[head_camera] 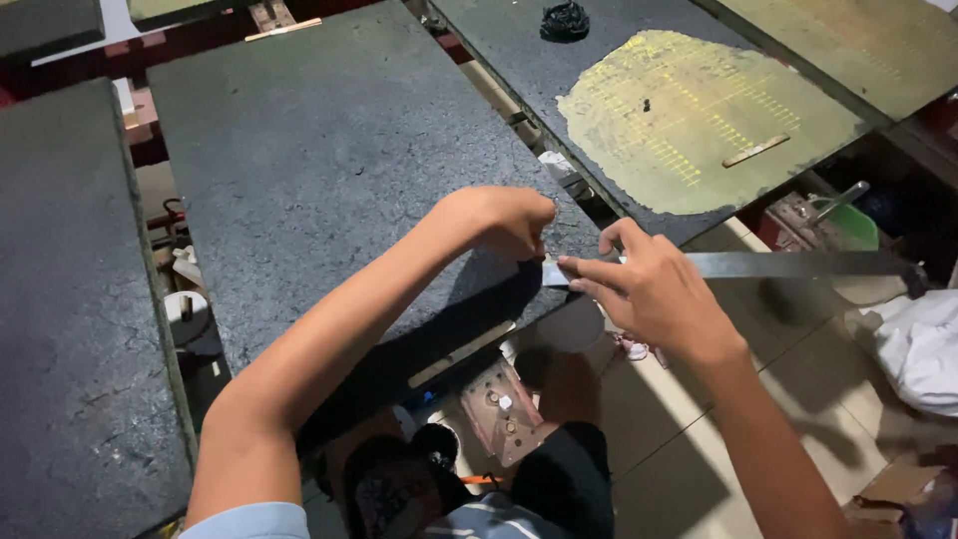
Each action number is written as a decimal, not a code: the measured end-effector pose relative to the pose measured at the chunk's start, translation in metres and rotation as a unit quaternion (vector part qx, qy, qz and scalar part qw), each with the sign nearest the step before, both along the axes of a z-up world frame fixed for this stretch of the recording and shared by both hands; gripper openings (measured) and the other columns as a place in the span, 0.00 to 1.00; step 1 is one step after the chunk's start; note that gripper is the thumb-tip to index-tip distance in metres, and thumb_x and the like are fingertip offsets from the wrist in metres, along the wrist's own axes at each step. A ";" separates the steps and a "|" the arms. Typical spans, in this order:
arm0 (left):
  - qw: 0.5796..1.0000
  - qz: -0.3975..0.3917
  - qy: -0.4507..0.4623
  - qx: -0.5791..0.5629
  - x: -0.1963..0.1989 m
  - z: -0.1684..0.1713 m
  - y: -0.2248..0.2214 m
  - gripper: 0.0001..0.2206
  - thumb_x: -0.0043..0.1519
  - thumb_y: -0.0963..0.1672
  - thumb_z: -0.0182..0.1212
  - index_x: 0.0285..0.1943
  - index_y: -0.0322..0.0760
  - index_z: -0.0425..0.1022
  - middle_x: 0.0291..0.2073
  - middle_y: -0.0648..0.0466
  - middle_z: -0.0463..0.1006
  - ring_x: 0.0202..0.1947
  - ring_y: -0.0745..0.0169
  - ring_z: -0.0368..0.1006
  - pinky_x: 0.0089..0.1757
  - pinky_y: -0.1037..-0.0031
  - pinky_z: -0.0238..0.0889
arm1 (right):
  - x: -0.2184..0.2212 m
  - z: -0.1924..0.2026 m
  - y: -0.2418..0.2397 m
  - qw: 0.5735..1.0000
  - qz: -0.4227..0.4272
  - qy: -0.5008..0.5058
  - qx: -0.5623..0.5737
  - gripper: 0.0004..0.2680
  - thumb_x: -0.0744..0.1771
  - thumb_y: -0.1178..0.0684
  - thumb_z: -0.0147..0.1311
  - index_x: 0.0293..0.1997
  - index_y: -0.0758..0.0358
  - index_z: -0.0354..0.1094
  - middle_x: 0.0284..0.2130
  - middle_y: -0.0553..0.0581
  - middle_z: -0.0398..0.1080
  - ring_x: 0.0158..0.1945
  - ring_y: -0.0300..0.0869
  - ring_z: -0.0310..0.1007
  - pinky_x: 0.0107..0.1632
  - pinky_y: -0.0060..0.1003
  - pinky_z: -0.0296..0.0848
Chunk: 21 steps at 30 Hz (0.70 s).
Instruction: Cleaning residue and ink off a screen printing platen using a metal ruler as a scraper and a cloth for wiping.
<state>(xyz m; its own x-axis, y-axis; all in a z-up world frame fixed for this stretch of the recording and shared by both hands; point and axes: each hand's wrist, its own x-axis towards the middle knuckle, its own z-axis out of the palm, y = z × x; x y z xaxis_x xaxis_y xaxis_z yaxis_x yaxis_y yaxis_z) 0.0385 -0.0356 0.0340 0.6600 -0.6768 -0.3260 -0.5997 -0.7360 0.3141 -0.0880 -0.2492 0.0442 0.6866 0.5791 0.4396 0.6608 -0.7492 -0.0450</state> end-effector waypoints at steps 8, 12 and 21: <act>1.000 0.000 0.028 -0.002 0.013 -0.009 0.005 0.14 0.64 0.49 0.58 0.50 0.36 0.75 0.42 0.44 0.82 0.46 0.41 0.78 0.45 0.52 0.71 | 0.016 -0.014 0.003 0.998 0.014 -0.068 -0.009 0.03 0.67 0.43 0.62 0.39 0.42 0.78 0.33 0.45 0.63 0.28 0.45 0.70 0.33 0.40 0.66; 0.999 0.007 0.033 0.002 0.005 0.001 0.007 0.15 0.64 0.49 0.57 0.51 0.35 0.74 0.45 0.44 0.82 0.47 0.40 0.78 0.45 0.52 0.72 | 0.017 -0.016 0.008 0.992 0.000 -0.117 -0.038 0.03 0.67 0.45 0.61 0.35 0.42 0.76 0.34 0.43 0.62 0.29 0.41 0.68 0.33 0.39 0.64; 1.000 0.002 0.020 -0.012 0.004 0.005 0.007 0.13 0.65 0.50 0.58 0.45 0.36 0.75 0.40 0.45 0.82 0.43 0.43 0.79 0.43 0.57 0.72 | 0.016 -0.023 -0.003 0.989 -0.055 -0.126 -0.060 0.03 0.69 0.42 0.58 0.44 0.33 0.77 0.33 0.42 0.62 0.30 0.42 0.72 0.34 0.38 0.69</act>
